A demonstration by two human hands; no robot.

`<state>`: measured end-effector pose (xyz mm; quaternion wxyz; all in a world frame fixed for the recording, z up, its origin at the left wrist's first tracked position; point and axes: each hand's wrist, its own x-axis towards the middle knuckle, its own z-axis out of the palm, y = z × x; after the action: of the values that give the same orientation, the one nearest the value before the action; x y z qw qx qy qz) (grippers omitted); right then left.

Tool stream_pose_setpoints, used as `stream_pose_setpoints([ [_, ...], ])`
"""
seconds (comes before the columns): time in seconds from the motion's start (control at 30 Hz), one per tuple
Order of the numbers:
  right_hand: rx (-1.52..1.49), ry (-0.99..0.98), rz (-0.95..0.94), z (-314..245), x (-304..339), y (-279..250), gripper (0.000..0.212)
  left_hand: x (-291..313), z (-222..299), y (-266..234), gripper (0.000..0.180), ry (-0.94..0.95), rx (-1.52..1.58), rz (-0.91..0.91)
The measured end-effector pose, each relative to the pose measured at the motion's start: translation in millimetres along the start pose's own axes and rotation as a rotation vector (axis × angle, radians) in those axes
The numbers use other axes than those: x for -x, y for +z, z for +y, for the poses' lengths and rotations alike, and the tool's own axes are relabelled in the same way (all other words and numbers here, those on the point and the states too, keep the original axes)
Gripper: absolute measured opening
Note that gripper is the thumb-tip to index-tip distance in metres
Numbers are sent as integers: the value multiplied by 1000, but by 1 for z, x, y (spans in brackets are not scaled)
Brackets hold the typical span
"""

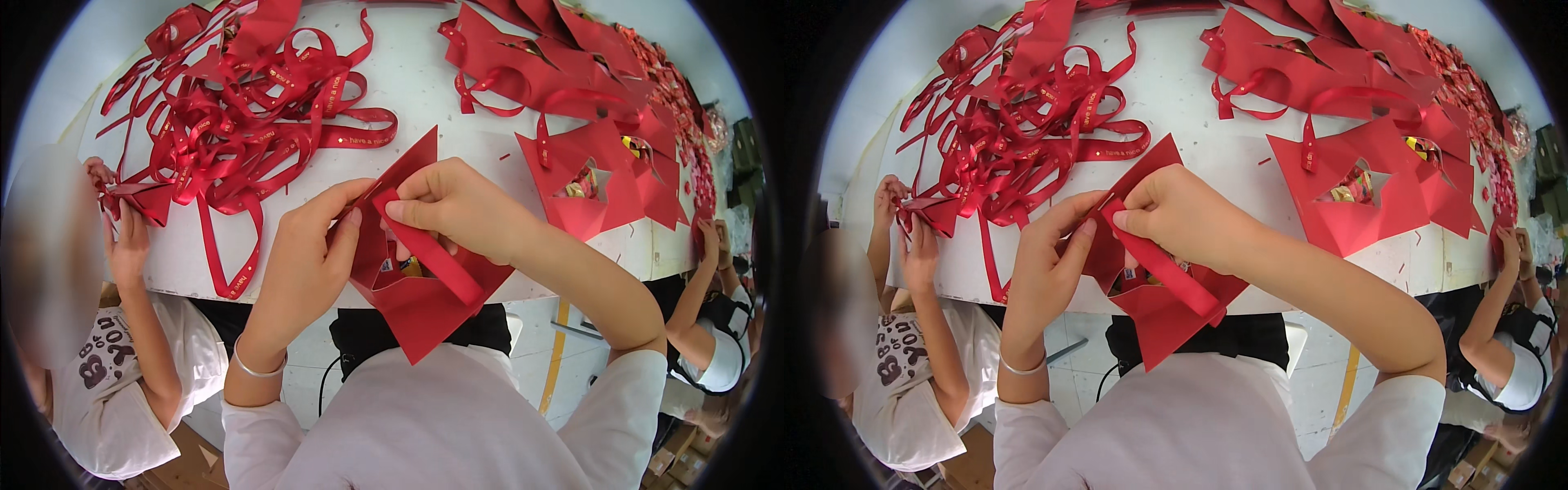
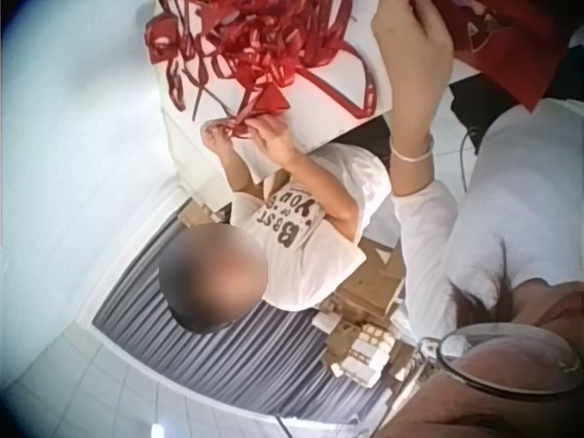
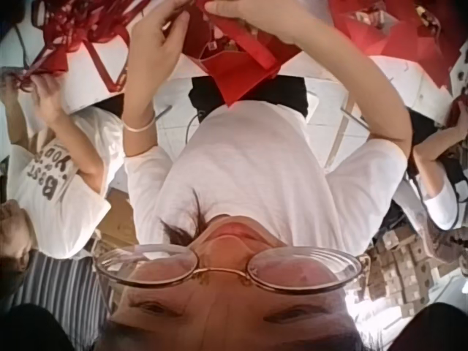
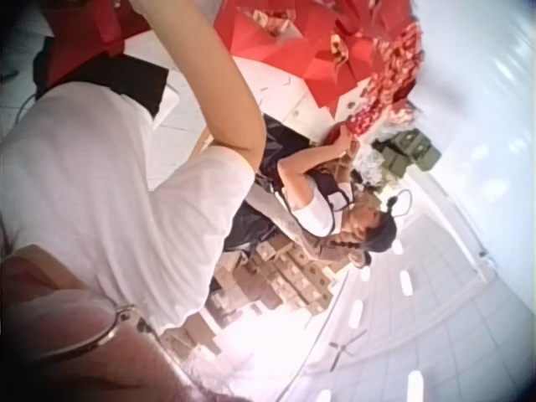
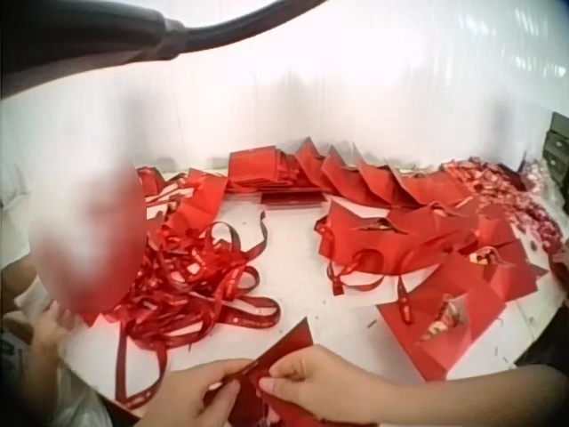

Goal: The person assembles small red gift boxes by folding the paper, inserting a small item, and tying a red ribbon around each box. The process is repeated multiple times with consistent hand movements and placement of finished boxes on the table.

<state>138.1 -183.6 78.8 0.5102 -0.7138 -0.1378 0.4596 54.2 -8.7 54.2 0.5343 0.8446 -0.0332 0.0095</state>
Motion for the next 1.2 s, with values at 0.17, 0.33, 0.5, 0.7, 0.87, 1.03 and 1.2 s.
stream_pose_setpoints([
  [0.17,23,40,5,-4,-4,0,21,2,7,1,34,-18,49,-21],
  [0.33,-12,85,23,-8,-9,1,19,4,7,3,38,-32,154,39],
  [0.5,-162,91,52,-5,-7,8,21,-5,-2,-2,29,-40,167,42],
  [0.7,-191,23,-22,0,-8,8,22,-15,-13,-9,23,-52,318,-19],
  [0.87,-291,20,11,2,-7,10,20,-14,-13,-11,22,-50,352,-67],
  [1.03,-333,-10,13,7,-7,9,21,-15,-13,-11,25,-8,301,-95],
  [1.2,-344,-14,18,10,-8,9,21,-10,-1,-8,24,18,162,-43],
])
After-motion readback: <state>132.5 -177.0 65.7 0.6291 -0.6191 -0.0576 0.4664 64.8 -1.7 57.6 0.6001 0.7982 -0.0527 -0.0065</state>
